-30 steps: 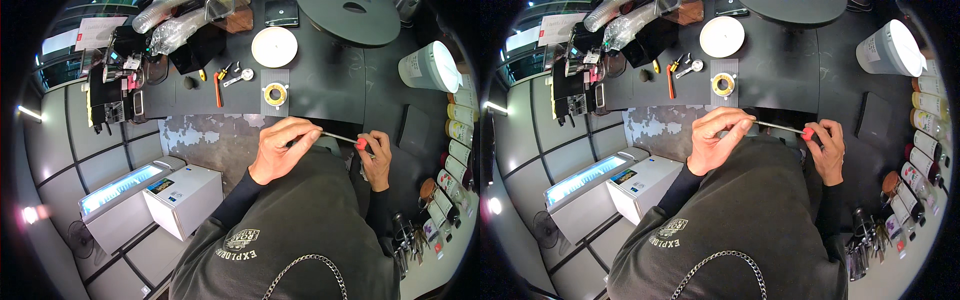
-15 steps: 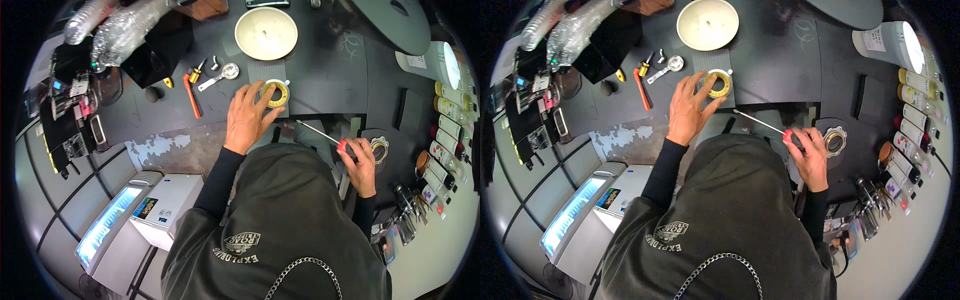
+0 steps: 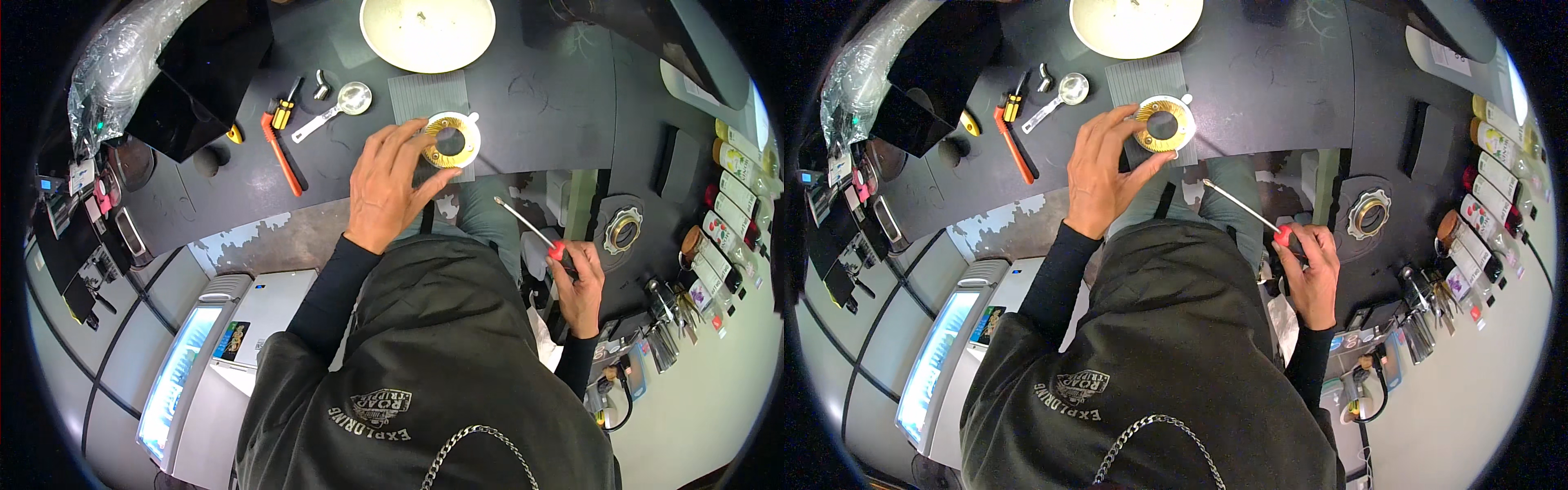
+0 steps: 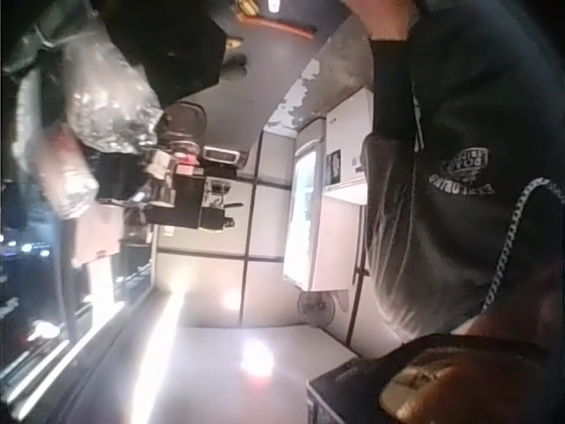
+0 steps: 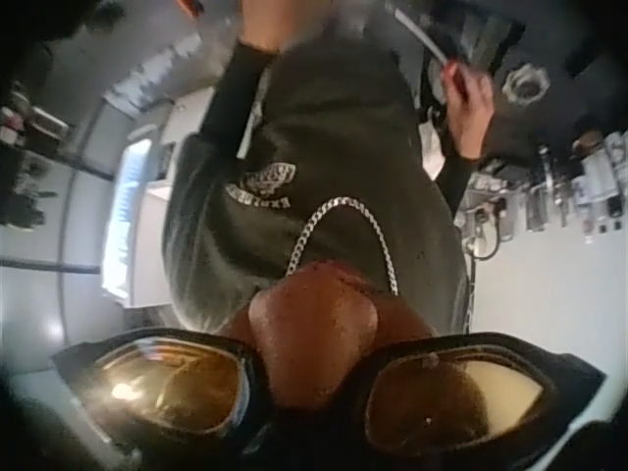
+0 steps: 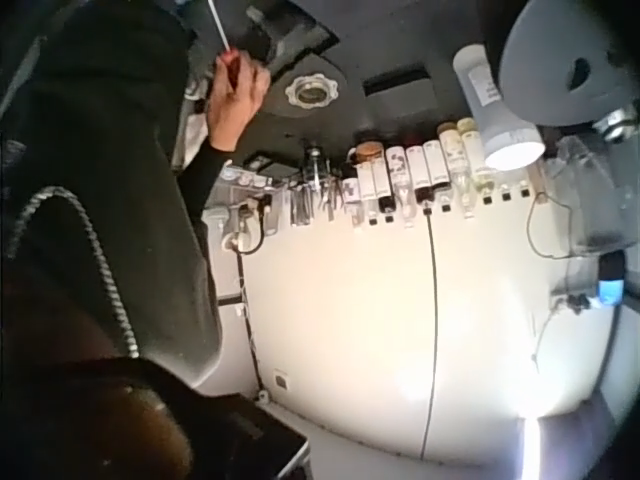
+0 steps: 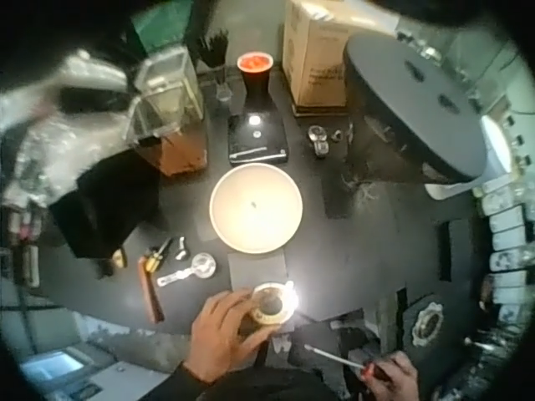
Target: The recorder is using a screwdriver to disassemble or adjust a burr set from a professional coffee grinder.
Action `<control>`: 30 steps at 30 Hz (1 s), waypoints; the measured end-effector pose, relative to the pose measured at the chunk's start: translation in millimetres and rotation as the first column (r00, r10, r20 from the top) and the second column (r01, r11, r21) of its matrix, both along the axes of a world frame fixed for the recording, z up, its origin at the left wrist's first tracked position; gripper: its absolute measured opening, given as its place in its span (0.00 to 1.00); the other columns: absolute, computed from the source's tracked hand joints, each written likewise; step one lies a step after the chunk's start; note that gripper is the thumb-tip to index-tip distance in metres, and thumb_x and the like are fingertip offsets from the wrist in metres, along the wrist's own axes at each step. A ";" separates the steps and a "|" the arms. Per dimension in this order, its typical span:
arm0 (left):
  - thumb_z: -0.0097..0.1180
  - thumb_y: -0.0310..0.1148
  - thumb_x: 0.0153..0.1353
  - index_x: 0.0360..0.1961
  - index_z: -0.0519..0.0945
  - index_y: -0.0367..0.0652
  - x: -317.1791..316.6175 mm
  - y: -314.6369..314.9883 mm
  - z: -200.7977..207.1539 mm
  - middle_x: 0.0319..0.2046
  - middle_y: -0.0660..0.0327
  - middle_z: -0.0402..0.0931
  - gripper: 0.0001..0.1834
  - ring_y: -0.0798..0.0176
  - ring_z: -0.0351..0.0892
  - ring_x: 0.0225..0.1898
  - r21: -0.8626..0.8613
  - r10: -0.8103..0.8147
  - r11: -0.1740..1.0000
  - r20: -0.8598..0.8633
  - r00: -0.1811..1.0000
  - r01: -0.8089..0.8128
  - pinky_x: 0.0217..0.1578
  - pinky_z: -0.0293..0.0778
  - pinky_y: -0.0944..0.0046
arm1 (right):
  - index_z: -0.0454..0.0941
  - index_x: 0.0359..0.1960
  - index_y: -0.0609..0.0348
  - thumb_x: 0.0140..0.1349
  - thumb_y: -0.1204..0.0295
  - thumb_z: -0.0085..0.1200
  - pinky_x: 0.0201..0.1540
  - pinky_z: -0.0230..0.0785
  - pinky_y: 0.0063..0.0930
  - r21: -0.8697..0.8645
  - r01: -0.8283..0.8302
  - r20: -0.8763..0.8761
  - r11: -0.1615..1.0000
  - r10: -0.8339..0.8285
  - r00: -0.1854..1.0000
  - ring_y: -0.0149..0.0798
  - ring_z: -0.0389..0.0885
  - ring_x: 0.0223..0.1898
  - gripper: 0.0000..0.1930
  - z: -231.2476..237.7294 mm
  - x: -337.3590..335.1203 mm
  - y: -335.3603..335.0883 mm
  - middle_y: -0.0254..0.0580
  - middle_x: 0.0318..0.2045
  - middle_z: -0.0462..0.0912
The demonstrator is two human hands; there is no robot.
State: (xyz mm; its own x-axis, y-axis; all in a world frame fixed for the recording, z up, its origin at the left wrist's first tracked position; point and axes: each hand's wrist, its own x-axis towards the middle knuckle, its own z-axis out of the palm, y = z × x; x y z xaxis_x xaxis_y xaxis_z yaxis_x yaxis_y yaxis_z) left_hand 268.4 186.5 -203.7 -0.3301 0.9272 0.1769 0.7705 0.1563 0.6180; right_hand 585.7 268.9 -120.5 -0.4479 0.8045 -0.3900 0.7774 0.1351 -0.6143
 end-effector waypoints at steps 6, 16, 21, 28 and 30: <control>0.84 0.51 0.40 0.62 0.70 0.35 10.6 4.9 0.1 0.60 0.46 0.72 0.53 0.44 0.74 0.61 -0.039 0.165 0.986 0.137 0.977 -0.161 0.56 0.76 0.52 | 0.84 0.48 0.63 0.57 0.77 0.70 0.49 0.73 0.34 0.006 -0.026 -0.023 1.000 0.026 0.999 0.46 0.81 0.44 0.17 -5.9 -2.0 -5.2 0.46 0.42 0.81; 0.80 0.39 0.45 0.64 0.70 0.35 20.0 26.7 4.2 0.57 0.47 0.71 0.46 0.42 0.73 0.57 -0.204 0.177 0.968 0.147 0.973 -0.145 0.58 0.73 0.49 | 0.84 0.48 0.63 0.58 0.77 0.70 0.49 0.73 0.34 -0.001 0.008 -0.021 1.000 -0.008 1.000 0.46 0.82 0.44 0.16 -3.3 -2.6 -9.2 0.46 0.42 0.81; 0.72 0.23 0.45 0.68 0.70 0.43 -15.4 28.0 23.1 0.65 0.47 0.64 0.44 0.41 0.75 0.57 -0.231 -0.206 0.933 0.282 0.937 0.275 0.60 0.75 0.50 | 0.84 0.48 0.64 0.59 0.76 0.70 0.50 0.73 0.33 0.018 0.015 -0.023 1.000 -0.015 1.000 0.45 0.82 0.45 0.15 1.6 1.2 -8.1 0.47 0.42 0.81; 0.75 0.28 0.47 0.75 0.60 0.40 -12.5 14.6 -1.3 0.64 0.45 0.68 0.53 0.43 0.74 0.61 -0.124 -0.138 0.971 0.415 0.899 0.206 0.64 0.71 0.45 | 0.84 0.48 0.64 0.61 0.75 0.69 0.49 0.73 0.32 0.016 0.050 -0.030 0.999 -0.050 0.998 0.45 0.82 0.44 0.14 10.5 -1.0 -7.4 0.47 0.42 0.82; 0.76 0.29 0.47 0.74 0.60 0.39 -1.7 11.3 -11.2 0.62 0.46 0.70 0.53 0.44 0.74 0.62 -0.088 -0.104 0.985 0.382 0.918 0.148 0.63 0.71 0.46 | 0.84 0.48 0.64 0.62 0.74 0.69 0.48 0.73 0.32 -0.004 0.060 -0.044 0.998 -0.060 0.997 0.44 0.82 0.43 0.14 10.6 -0.3 -9.2 0.48 0.41 0.82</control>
State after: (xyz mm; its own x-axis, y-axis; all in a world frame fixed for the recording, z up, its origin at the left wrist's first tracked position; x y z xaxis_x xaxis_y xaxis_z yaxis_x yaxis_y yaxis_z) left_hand 266.8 197.9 -214.9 -0.2311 0.9719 -0.0445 0.5037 0.1586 0.8492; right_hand 585.3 259.7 -109.9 -0.4155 0.8296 -0.3730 0.7562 0.0871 -0.6485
